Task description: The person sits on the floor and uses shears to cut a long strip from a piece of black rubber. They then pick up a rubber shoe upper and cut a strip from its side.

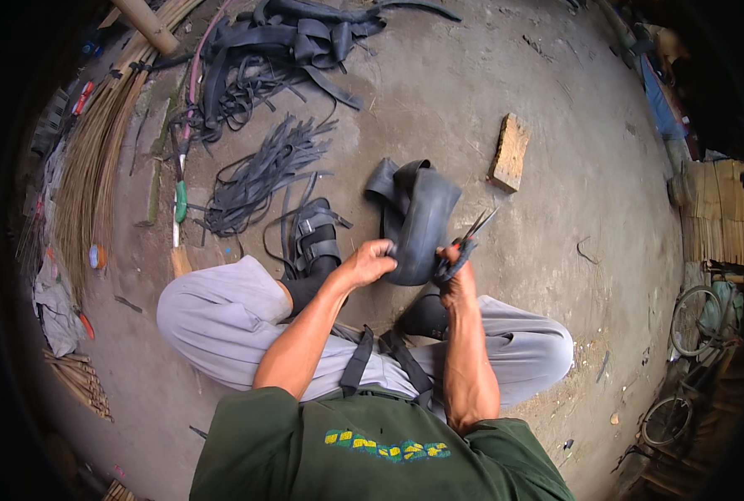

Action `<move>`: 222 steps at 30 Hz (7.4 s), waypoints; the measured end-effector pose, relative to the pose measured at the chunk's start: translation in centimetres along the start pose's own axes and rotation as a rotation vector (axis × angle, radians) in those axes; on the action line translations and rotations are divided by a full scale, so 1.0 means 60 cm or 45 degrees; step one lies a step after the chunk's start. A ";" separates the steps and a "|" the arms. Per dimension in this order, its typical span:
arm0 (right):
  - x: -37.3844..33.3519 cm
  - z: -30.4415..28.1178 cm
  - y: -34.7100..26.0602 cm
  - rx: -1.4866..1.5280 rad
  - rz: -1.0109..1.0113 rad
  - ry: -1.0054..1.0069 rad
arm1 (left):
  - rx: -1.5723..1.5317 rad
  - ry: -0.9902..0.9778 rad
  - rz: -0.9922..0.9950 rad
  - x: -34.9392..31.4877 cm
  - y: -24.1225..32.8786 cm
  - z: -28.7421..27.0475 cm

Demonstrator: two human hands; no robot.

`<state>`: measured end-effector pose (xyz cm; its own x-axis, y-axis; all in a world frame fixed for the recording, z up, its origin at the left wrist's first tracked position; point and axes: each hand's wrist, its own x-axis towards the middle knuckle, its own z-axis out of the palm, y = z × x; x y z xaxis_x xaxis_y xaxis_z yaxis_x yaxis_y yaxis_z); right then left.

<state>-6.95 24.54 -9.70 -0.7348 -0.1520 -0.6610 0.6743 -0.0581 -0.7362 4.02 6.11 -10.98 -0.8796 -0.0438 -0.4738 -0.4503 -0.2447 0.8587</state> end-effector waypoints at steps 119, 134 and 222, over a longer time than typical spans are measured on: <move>-0.126 0.029 -0.046 -1.067 -0.136 -0.794 | -0.410 0.245 0.426 -0.041 0.170 -0.094; -0.119 0.047 -0.053 -1.138 -0.229 -0.826 | -0.234 0.142 0.370 -0.035 0.161 -0.077; -0.145 0.053 -0.063 -0.843 -0.133 -1.019 | -0.709 0.276 0.576 -0.039 0.148 -0.100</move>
<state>-2.88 22.96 -0.71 -0.3606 -0.8007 -0.4783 0.2574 0.4075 -0.8762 3.02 -1.74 -3.43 -0.8846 -0.4320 -0.1755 0.1427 -0.6091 0.7802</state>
